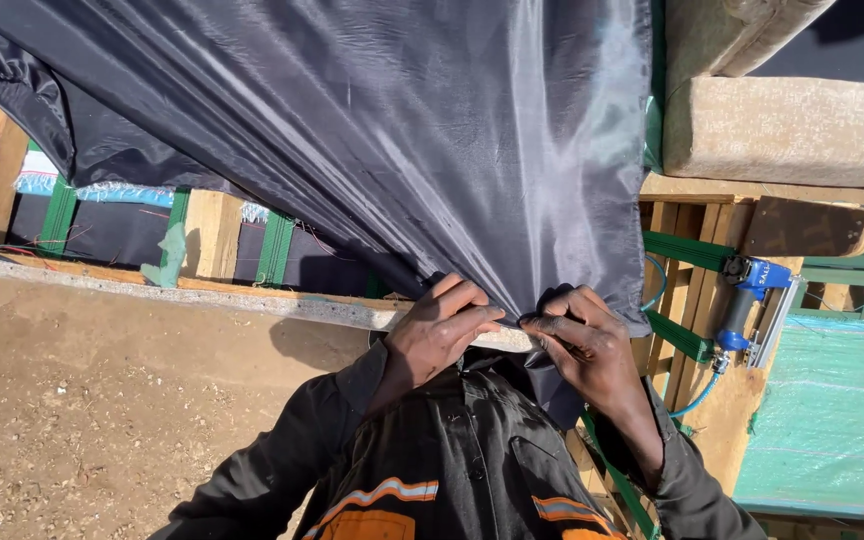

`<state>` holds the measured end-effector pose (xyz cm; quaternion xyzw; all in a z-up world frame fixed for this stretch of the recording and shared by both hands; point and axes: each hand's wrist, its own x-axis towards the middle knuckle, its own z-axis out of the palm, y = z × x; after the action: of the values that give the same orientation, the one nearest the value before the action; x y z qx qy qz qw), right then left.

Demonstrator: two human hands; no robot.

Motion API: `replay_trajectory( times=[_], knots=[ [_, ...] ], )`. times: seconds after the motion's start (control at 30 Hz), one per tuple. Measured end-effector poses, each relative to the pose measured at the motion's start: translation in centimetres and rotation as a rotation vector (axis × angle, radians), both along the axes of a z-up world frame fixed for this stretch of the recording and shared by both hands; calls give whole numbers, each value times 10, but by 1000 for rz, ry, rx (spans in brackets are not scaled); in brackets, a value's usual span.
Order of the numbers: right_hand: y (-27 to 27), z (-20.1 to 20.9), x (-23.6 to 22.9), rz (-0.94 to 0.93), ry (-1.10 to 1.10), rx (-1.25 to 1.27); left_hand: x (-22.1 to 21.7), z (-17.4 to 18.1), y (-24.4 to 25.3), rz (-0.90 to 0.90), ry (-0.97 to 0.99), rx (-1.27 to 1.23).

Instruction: Securing a black fabric lining to the underside of a wooden furniture frame using a pneumatic staple gun.

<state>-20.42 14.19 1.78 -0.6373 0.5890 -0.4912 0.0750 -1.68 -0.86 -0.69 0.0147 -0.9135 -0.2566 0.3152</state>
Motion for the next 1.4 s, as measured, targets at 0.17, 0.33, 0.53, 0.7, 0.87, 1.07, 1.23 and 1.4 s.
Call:
replay_trajectory(
  times=[0.17,0.33,0.53,0.7,0.87,1.07,1.23,1.4],
  knots=[
    [-2,11,2,24,-10,30,-4,-2,0,-30,194,20],
    [0,16,7,4,-36,139,4,2,2,-5,54,-46],
    [2,-7,11,-46,55,83,1,5,9,-5,67,24],
    [4,-18,3,2,28,16,-2,0,8,-61,73,85],
    [8,-9,-2,119,72,29,2,-15,8,-158,31,151],
    [20,-33,-13,212,161,66,8,-21,4,-233,-39,113],
    [14,-2,0,146,122,86,10,-20,3,-238,-75,64],
    [26,-6,2,131,243,307,13,12,9,-101,-85,-11]
  ],
)
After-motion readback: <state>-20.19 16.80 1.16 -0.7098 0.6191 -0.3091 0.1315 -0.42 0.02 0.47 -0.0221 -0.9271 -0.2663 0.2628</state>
